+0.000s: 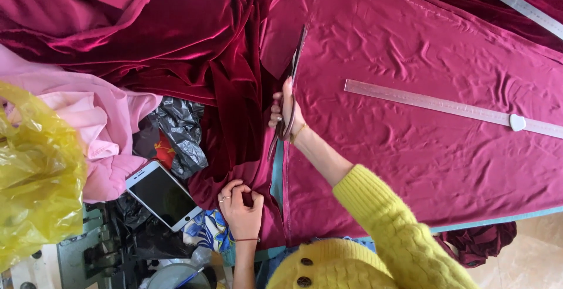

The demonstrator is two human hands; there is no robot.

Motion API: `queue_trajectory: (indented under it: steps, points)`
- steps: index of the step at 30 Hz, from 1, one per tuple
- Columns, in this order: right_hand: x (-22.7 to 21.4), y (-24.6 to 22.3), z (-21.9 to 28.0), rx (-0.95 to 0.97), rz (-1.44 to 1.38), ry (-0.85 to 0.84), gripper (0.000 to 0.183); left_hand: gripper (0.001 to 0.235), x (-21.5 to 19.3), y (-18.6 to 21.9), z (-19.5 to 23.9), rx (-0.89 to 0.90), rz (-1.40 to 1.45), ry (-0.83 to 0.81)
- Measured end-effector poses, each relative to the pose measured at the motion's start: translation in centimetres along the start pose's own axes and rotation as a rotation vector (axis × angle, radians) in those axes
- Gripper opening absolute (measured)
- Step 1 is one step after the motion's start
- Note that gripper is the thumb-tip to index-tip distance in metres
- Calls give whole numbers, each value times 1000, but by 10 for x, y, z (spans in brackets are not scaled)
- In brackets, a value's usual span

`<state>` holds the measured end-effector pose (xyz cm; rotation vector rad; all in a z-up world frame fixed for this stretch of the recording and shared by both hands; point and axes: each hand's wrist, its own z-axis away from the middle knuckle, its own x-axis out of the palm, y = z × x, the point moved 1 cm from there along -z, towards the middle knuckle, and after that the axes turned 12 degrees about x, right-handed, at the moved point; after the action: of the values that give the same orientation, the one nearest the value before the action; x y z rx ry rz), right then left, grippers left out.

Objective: Measuring, marking with chalk, and cutting red velvet fabric using a ruler and scissors on a worktable.

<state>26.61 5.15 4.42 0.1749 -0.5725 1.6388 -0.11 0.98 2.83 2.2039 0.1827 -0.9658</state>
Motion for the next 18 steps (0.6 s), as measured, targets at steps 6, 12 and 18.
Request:
queue_trajectory:
  steps: [6, 12, 18]
  points:
    - [12, -26, 8, -46, 14, 71, 68, 14, 2, -4, 3, 3, -17, 3]
    - [7, -22, -2, -102, -59, 62, 64, 14, 1, -2, 3, 5, -29, -8]
    - [14, -50, -21, -59, -3, 13, 65, 17, 3, -7, 5, 26, -35, -10]
